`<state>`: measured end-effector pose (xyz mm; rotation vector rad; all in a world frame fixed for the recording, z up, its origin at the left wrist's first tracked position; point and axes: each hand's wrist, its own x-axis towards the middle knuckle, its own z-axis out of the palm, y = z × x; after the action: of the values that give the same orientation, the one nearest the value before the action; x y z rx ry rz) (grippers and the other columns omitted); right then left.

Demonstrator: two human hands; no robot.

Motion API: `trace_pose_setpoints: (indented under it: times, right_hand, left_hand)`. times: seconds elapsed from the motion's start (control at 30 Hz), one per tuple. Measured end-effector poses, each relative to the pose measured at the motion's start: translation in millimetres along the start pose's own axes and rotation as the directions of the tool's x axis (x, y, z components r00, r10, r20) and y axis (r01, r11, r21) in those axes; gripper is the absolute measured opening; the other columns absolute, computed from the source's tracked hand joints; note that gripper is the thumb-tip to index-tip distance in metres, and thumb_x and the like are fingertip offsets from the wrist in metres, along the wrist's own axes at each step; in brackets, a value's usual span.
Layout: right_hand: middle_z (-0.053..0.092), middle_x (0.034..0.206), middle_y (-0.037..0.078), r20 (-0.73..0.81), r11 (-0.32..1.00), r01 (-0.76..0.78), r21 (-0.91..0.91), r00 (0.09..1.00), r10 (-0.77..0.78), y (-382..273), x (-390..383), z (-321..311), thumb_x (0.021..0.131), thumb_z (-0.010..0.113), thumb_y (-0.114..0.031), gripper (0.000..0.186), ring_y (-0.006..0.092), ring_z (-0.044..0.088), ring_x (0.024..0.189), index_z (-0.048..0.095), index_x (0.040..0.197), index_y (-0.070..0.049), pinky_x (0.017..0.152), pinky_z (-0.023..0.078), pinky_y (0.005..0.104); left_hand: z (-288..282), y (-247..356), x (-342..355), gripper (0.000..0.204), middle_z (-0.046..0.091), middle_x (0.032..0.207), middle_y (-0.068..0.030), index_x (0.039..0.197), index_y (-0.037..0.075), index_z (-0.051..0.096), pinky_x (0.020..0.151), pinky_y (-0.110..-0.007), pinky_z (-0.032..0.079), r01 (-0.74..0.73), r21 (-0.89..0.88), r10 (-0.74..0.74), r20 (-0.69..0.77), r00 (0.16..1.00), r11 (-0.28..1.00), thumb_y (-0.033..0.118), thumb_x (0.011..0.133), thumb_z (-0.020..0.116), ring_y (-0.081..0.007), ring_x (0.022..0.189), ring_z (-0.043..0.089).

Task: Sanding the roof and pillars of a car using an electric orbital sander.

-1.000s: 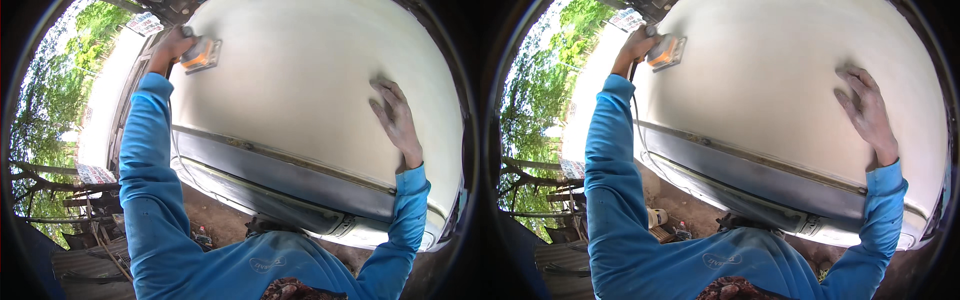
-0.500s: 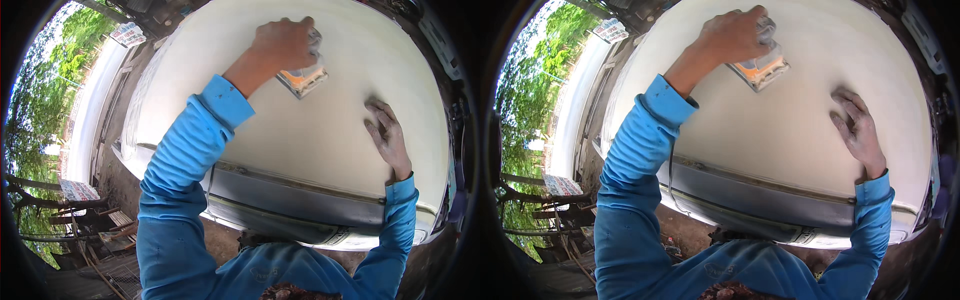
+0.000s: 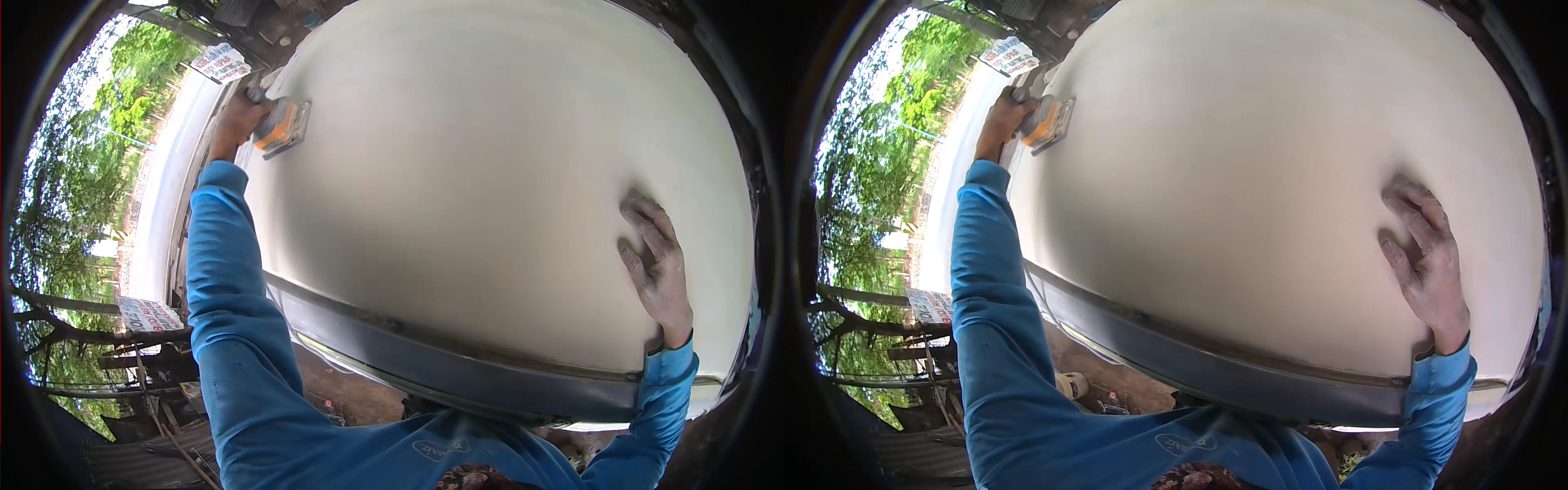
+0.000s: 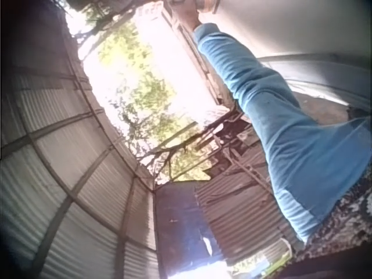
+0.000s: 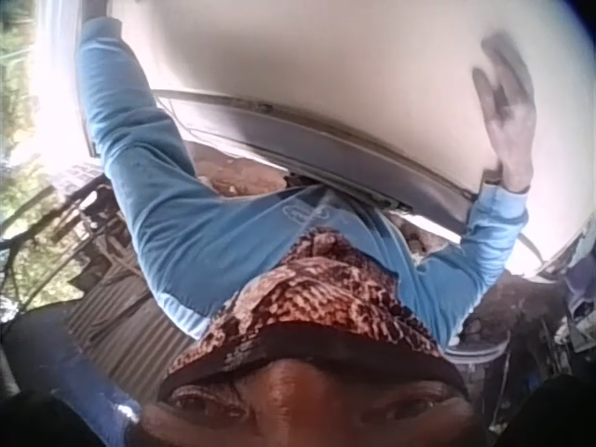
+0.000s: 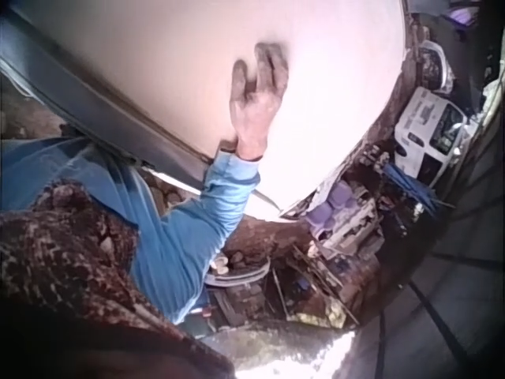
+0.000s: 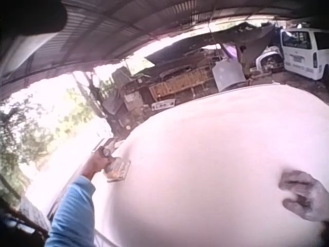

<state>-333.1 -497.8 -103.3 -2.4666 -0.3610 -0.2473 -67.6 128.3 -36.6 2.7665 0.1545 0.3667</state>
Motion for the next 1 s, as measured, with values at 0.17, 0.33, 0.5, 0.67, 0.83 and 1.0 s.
trace_pose_setpoints:
  times: [0.17, 0.33, 0.5, 0.67, 0.83, 1.0]
  right_hand:
    - [0.055, 0.141, 0.018, -0.015, 1.0, -0.011, 0.003, 1.0, 0.011, -1, 2, 1, 0.084, 0.073, 0.0, 0.045, 0.0374, 0.048, 0.138, 0.065, 0.128, 0.004, 0.115, 0.041, 0.0439]
    - [0.055, 0.139, 0.019, -0.034, 0.997, 0.0, -0.078, 0.999, -0.003, -2, 2, 3, 0.084, 0.073, -0.001, 0.046, 0.0383, 0.051, 0.133, 0.065, 0.129, 0.003, 0.112, 0.043, 0.0441]
    - [0.056, 0.133, 0.018, -0.058, 0.998, 0.044, -0.044, 0.997, -0.047, -1, 2, 4, 0.087, 0.073, -0.006, 0.043, 0.0382, 0.055, 0.126, 0.065, 0.128, 0.001, 0.107, 0.045, 0.0439]
    - [0.058, 0.13, 0.017, -0.083, 0.997, 0.045, -0.055, 0.995, -0.05, -1, 2, 5, 0.088, 0.073, -0.009, 0.04, 0.0377, 0.055, 0.124, 0.065, 0.126, 0.002, 0.107, 0.046, 0.044]
    - [0.059, 0.13, 0.018, -0.099, 0.997, 0.07, -0.04, 0.992, -0.073, 2, 2, 4, 0.088, 0.074, -0.011, 0.039, 0.0377, 0.056, 0.125, 0.066, 0.124, 0.002, 0.106, 0.046, 0.0449]
    - [0.058, 0.132, 0.02, -0.086, 0.995, 0.094, -0.02, 0.992, -0.095, 8, 0, 4, 0.088, 0.075, -0.013, 0.045, 0.0398, 0.055, 0.125, 0.063, 0.128, 0.003, 0.106, 0.046, 0.0456]
  left_hand:
    - [-27, -75, -13, 0.08, 0.072, 0.103, -0.0215, 0.134, -0.006, 0.054, 0.058, -0.041, 0.055, 0.199, 0.146, -0.207, 0.041, 0.977, 0.969, 0.041, 0.075, 0.081, -0.0281, 0.075, 0.071]
    - [-28, -78, -18, 0.083, 0.071, 0.114, -0.0255, 0.138, -0.005, 0.054, 0.088, -0.04, 0.056, 0.174, 0.184, -0.177, 0.002, 0.984, 0.967, 0.043, 0.075, 0.08, -0.0329, 0.1, 0.072]
    - [-3, 19, 2, 0.089, 0.07, 0.118, -0.0254, 0.142, -0.004, 0.051, 0.086, -0.041, 0.057, 0.003, 0.178, -0.018, 0.082, 0.996, 0.984, 0.045, 0.074, 0.08, -0.0354, 0.103, 0.072]
    - [38, 146, -2, 0.083, 0.071, 0.119, -0.0247, 0.139, 0.0, 0.055, 0.093, -0.043, 0.054, -0.267, 0.196, 0.262, 0.053, 0.964, 0.944, 0.048, 0.075, 0.078, -0.0371, 0.11, 0.07]
    - [67, 271, -37, 0.077, 0.072, 0.119, -0.0218, 0.136, 0.005, 0.055, 0.095, -0.046, 0.054, -0.417, 0.228, 0.397, 0.128, 0.909, 0.88, 0.051, 0.077, 0.074, -0.0394, 0.115, 0.067]
    - [85, 352, -90, 0.075, 0.073, 0.111, -0.0234, 0.134, 0.005, 0.054, 0.092, -0.048, 0.054, -0.574, 0.161, 0.561, 0.123, 0.819, 0.803, 0.049, 0.077, 0.075, -0.0408, 0.107, 0.07]
